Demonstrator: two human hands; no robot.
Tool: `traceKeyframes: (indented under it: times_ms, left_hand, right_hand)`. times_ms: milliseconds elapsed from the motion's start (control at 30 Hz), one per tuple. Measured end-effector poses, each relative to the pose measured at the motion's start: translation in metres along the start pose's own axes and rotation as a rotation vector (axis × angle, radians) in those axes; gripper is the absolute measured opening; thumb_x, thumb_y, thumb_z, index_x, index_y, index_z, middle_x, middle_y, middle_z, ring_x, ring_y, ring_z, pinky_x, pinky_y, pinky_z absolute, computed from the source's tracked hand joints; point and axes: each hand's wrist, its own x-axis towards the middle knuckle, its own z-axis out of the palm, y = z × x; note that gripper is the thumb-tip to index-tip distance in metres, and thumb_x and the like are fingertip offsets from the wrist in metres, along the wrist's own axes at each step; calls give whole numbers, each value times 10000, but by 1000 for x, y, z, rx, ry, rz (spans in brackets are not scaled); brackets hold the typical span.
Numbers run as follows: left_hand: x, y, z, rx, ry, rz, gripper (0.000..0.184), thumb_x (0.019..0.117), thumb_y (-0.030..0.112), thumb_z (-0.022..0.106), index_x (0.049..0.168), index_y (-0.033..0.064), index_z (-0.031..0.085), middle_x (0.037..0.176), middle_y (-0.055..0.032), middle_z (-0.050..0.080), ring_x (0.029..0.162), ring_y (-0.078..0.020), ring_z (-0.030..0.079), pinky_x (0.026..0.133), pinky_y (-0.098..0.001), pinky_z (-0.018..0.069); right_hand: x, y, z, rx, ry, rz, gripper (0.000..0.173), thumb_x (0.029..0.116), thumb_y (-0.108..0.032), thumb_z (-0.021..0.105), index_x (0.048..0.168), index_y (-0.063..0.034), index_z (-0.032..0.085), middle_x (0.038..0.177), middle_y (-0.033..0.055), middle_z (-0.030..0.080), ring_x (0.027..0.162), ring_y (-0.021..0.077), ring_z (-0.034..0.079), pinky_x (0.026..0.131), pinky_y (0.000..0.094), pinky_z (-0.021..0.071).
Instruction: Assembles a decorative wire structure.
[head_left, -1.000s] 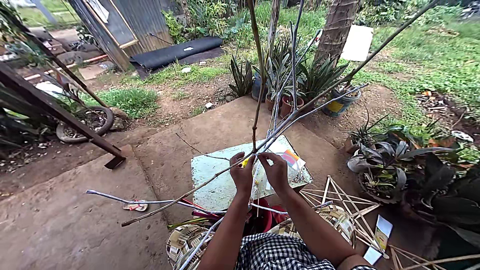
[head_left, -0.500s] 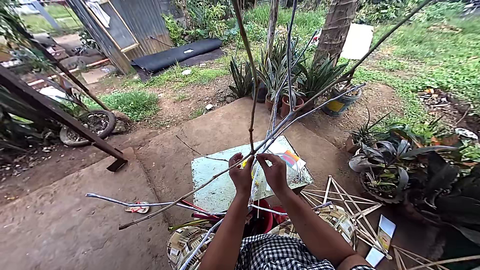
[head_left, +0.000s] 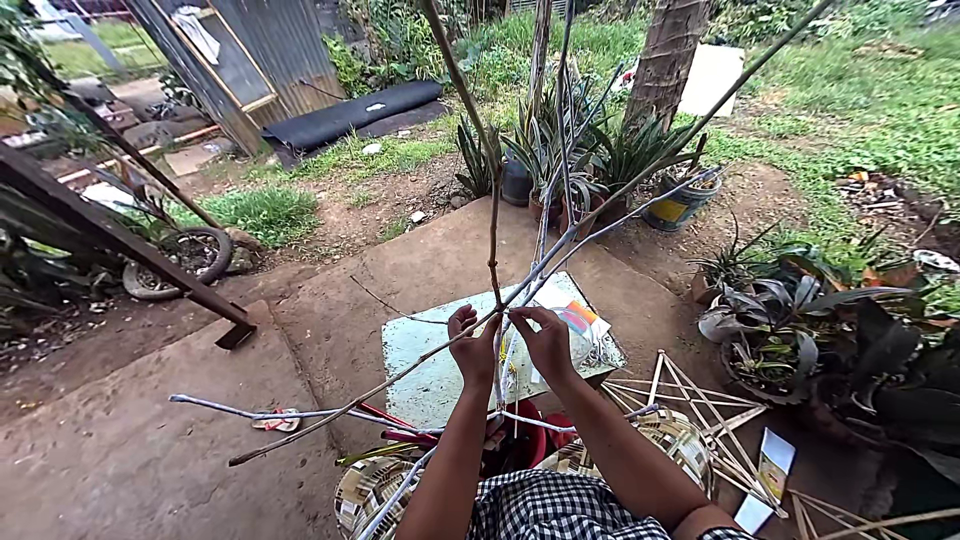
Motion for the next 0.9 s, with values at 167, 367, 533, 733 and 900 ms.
traceKeyframes:
  times_ms: [167,367,533,733,900]
  left_hand:
    - [4,7,-3,-16,-47,-50,630,771,117,881,1297,-11,559,1160,-137,634,1005,-146,623,804,-289,524]
    - [11,12,-8,-117,-106,-165,774,739,49,891,1386,-10,469,1227,-156,590,1001,-165,631,815,-306,555]
    - [14,11,-9,-157,-132,-197,757,743,31,881,1381,-24,477,1255,-171,583,1029,-178,636,841,-312,562]
    - [19,5,-7,-397,-236,-259,532,863,-119,698,1330,-48,453,1062,-120,706,930,-141,710,863,-308,589]
    - [22,0,-7,-419,-329,-299,407,942,-48,643,1329,-41,516,1115,-116,698,996,-140,685,921,-318,559]
  right_hand:
    - [4,1,-1,0,6,-17,181,972,-258,700,1052,-130,800,997,24,770,979,201,711,940,501,523]
    - [14,1,-6,36,-51,16,184,986,-227,684,1072,-100,786,1011,66,752,994,218,699,919,480,536]
    - [23,-1,-8,54,-119,18,194,1019,-174,625,1121,-80,761,1090,97,733,1073,251,679,956,503,519]
    - [40,2,-1,156,-174,10,176,1017,-87,602,1085,11,731,1220,167,673,1176,277,618,1027,466,484]
    - [57,3,3,307,-334,73,180,994,-26,607,1123,-8,732,1451,204,522,1299,283,530,1056,441,462]
